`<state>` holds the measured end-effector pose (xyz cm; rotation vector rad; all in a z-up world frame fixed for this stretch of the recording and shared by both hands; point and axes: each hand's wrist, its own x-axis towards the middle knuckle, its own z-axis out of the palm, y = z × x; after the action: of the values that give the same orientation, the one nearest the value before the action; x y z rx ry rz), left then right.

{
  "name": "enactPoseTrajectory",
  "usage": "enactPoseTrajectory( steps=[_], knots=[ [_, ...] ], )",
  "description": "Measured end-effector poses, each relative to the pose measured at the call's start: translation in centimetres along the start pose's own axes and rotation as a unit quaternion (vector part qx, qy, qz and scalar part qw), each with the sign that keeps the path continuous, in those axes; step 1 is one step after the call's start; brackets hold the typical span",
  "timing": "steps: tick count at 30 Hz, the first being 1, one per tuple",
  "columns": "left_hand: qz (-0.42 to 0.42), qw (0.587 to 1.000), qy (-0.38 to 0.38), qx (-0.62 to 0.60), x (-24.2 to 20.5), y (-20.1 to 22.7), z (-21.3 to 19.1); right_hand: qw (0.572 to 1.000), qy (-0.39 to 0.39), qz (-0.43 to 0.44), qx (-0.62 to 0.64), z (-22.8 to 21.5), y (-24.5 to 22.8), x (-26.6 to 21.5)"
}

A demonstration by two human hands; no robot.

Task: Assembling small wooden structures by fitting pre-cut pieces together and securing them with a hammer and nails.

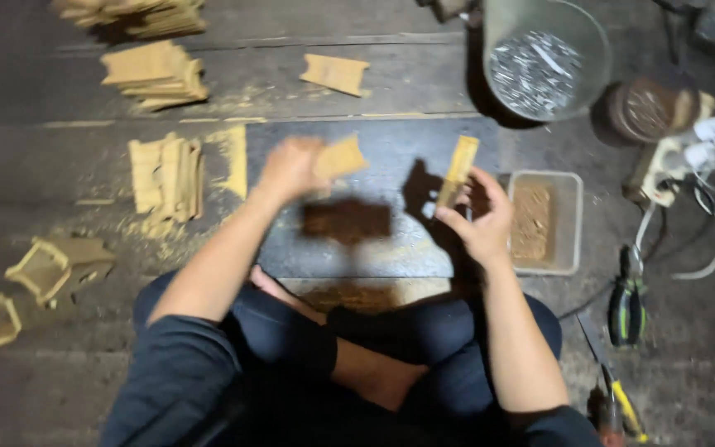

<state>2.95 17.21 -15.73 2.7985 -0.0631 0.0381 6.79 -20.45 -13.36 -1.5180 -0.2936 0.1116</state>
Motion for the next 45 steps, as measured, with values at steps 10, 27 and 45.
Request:
enactPoseTrajectory(
  steps=[10,27,45],
  knots=[
    [-0.202,0.976,0.061,0.045,-3.3,-16.8,-17.2,0.995,-0.097,0.027,-0.008,2.1,0.2,0.3],
    [-0.337,0.931,0.138,-0.009,-6.3,-14.5,-16.6,0.891,-0.166,0.069,-0.417,6.3,0.8,-0.1],
    [-0.349,0.918,0.176,-0.064,-14.0,-13.3,-11.5,0.812,-0.100,0.037,-0.573,4.1,4.9,1.6]
  ],
)
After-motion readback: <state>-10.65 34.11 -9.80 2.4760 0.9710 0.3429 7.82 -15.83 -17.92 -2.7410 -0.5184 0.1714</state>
